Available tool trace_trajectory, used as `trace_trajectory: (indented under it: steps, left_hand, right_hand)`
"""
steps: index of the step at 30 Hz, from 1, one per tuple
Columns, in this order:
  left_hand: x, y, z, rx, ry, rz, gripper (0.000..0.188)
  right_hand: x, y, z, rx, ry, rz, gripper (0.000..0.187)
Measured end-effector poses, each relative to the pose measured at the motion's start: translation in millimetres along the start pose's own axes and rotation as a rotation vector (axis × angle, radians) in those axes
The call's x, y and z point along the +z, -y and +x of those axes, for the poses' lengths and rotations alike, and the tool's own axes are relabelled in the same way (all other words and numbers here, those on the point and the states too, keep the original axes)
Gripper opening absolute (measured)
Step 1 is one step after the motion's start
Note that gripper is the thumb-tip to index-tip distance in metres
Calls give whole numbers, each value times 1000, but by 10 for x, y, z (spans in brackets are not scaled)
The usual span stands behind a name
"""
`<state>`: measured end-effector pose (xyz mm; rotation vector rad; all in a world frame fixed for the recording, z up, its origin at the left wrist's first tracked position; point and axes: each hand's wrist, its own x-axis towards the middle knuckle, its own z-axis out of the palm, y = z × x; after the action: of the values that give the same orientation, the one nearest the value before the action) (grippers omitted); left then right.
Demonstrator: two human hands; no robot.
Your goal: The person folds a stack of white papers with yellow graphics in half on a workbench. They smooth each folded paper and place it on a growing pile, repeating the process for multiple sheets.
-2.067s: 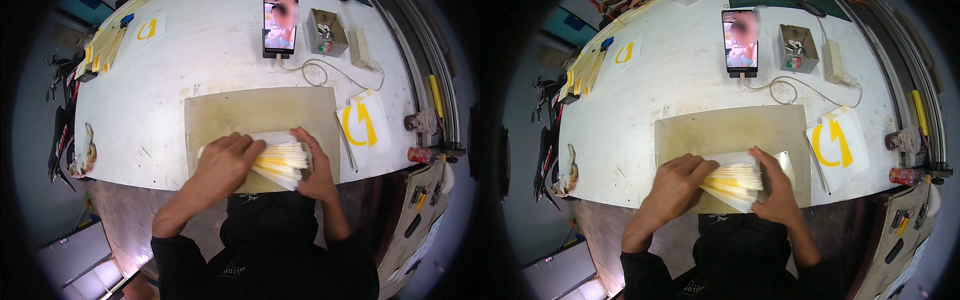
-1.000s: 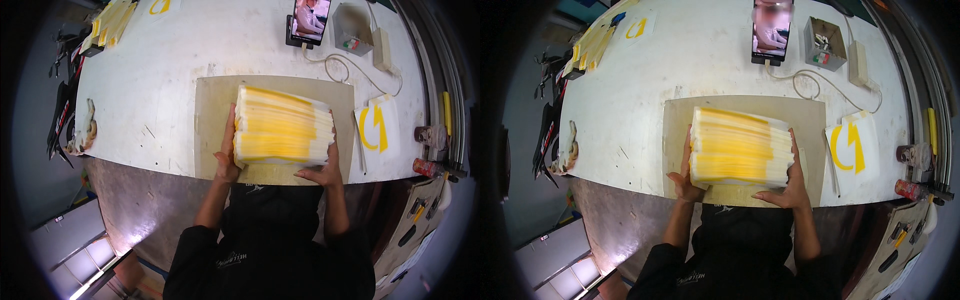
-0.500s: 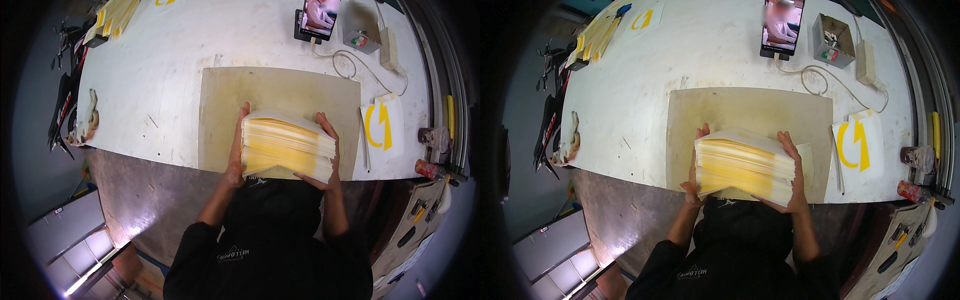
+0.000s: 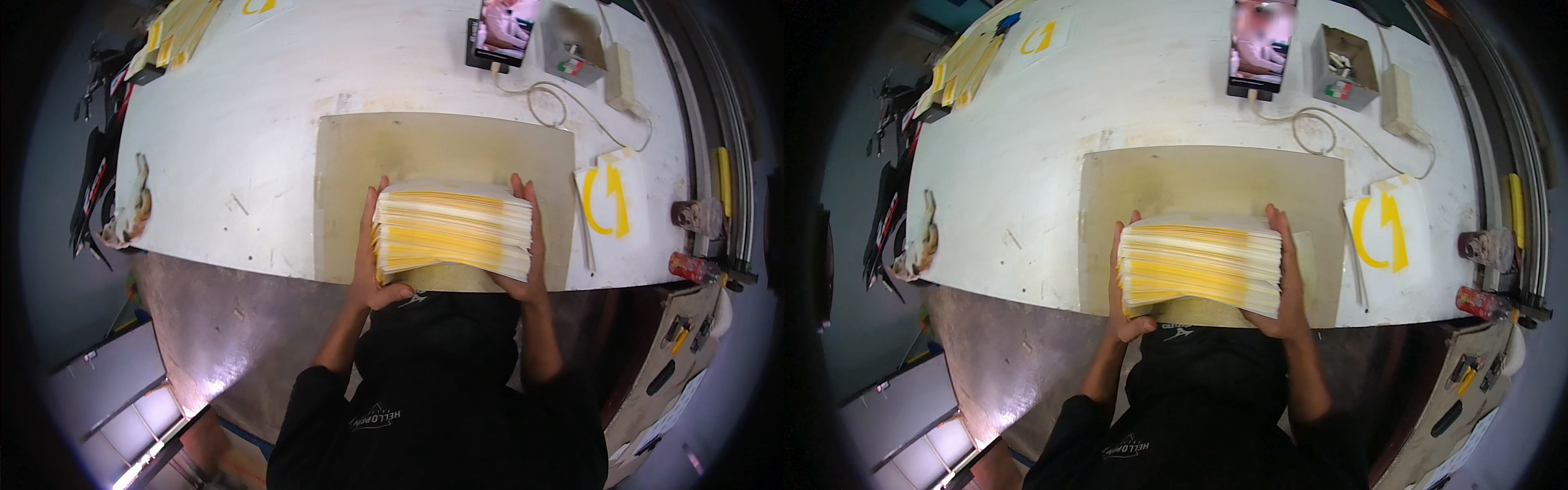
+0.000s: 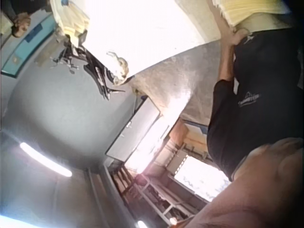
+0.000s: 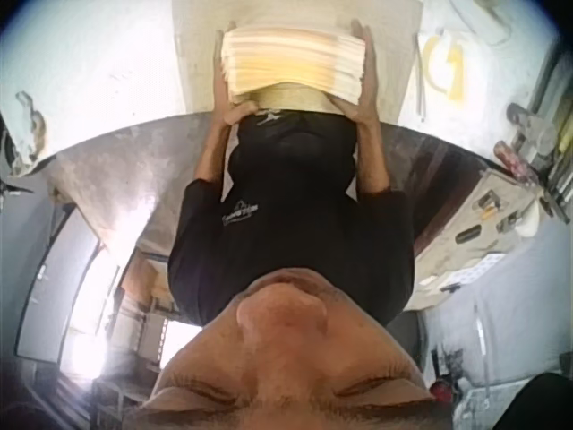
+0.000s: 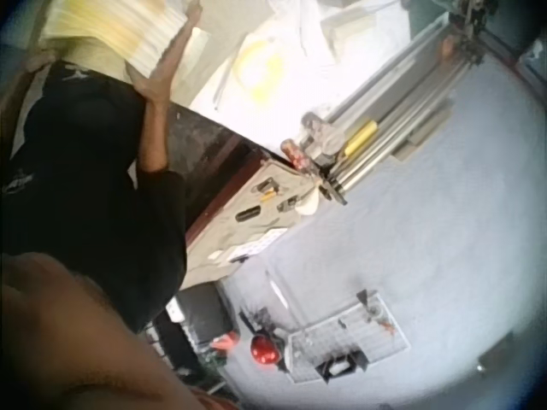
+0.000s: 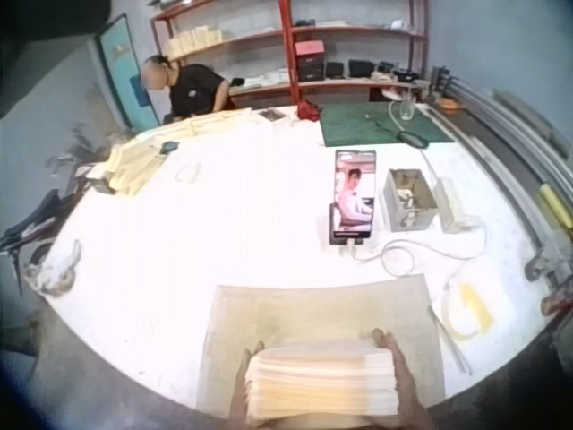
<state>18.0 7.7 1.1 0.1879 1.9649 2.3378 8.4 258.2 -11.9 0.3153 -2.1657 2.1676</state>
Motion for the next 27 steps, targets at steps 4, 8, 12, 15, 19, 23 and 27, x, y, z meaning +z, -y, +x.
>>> trace_trajectory:
  steps: [4,8,12,15,19,23,27]
  left_hand:
    - [92,-30,-45,-39,-37,-27,124]
    - [140,61,-119,-136,-90,46,106]
    - [-54,359,-400,-96,-169,239,80]
    - [-193,321,-503,58,-37,270,96]
    - [-103,217,-110,223,78,275,141]
    - [-2,159,-19,207,29,160,142]
    - [-60,155,111,227,30,238,135]
  right_hand:
    - [0,52,58,-91,76,-79,107]
    - [98,12,35,-21,-34,29,103]
    - [124,159,30,-138,0,-13,105]
    - [68,239,4,74,-16,56,108]
    - [-114,-49,52,-64,103,-8,115]
    - [-87,-105,34,-13,48,-3,120]
    - [-31,5,130,4,57,-3,119]
